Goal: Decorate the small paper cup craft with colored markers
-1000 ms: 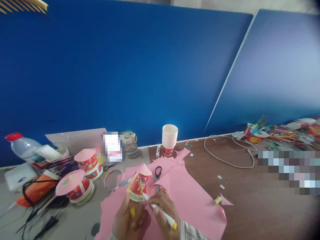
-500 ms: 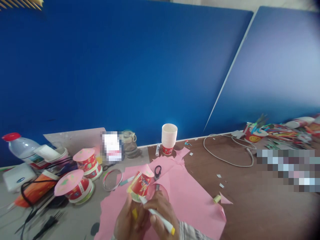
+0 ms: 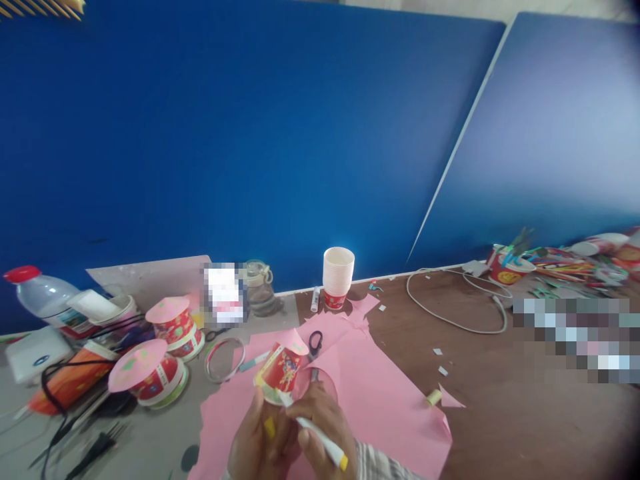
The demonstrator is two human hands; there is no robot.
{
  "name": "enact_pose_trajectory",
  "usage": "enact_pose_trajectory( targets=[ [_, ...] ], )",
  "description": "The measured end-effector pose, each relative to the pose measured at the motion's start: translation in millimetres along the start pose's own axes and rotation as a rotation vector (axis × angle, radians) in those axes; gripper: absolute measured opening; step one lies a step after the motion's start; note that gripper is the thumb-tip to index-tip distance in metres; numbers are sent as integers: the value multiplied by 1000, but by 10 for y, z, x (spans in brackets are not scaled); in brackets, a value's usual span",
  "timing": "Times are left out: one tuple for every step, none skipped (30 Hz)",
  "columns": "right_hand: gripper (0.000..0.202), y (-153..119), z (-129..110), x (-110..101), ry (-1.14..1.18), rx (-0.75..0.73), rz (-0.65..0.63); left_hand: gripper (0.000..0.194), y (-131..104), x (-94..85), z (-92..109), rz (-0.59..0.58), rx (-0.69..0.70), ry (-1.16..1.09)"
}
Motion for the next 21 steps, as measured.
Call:
enact_pose_trajectory(
  targets=[
    [31, -8, 10, 10, -1, -1, 5, 41, -2, -1, 1, -5, 0, 0],
    [32, -13, 15, 17, -3, -9, 7, 41, -3, 0, 3, -13, 2, -3],
    [32, -15, 15, 21, -4, -19, 3, 42, -4, 3, 5, -23, 5, -8],
    [32, -13, 11, 21, -5, -28, 4, 43, -4, 7, 6, -32, 7, -11],
    [33, -10, 4, 15, -5, -35, 17, 44, -4, 12, 7, -39, 6, -15],
    [33, -6, -5, 8, -2, -32, 29, 44, -3, 17, 7, -42, 4, -16],
    [33, -1, -14, -1, 3, -20, 28, 44, -2, 21, 6, -38, -1, -15],
    [33, 4, -23, -9, 7, -7, 13, 44, -2, 24, 5, -31, -5, -14],
    [33, 8, -29, -15, 8, 1, -6, 43, -2, 25, 3, -22, -8, -13],
    [33, 10, -32, -18, 8, 4, -30, 42, -2, 26, 2, -15, -10, -14],
    [32, 12, -30, -18, 9, 3, -50, 41, -3, 25, 0, -10, -10, -16],
    [32, 12, -26, -17, 14, -7, -51, 40, -4, 24, 0, -6, -7, -19],
    [32, 11, -18, -15, 20, -20, -42, 40, -5, 23, 0, -4, -1, -22],
    [32, 10, -9, -12, 25, -28, -26, 40, -6, 21, 1, -5, 3, -21],
    [32, 9, 0, -11, 26, -28, -9, 39, -7, 18, 1, -6, 6, -20],
    [32, 9, 6, -11, 22, -25, 7, 39, -8, 14, 1, -6, 7, -18],
    [32, 10, 7, -13, 16, -25, 9, 39, -8, 10, 2, -8, 5, -17],
    [32, 14, 5, -16, 10, -24, -1, 40, -7, 6, 2, -12, 3, -18],
    [32, 17, -1, -19, 9, -25, -20, 41, -7, 2, 3, -19, 1, -21],
    [32, 21, -8, -20, 13, -28, -41, 42, -6, -1, 4, -28, 2, -26],
    [32, 24, -15, -20, 18, -29, -59, 44, -6, -4, 5, -39, 3, -30]
  ],
)
Point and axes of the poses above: each hand's wrist, its own y-axis towards the middle knuckle, its own x-axis out of the palm, z = x × y, the point moved 1 cm from there along y, towards the middle knuckle, and after that the axes turned 12 degrees about -z, right-handed, at the moved point
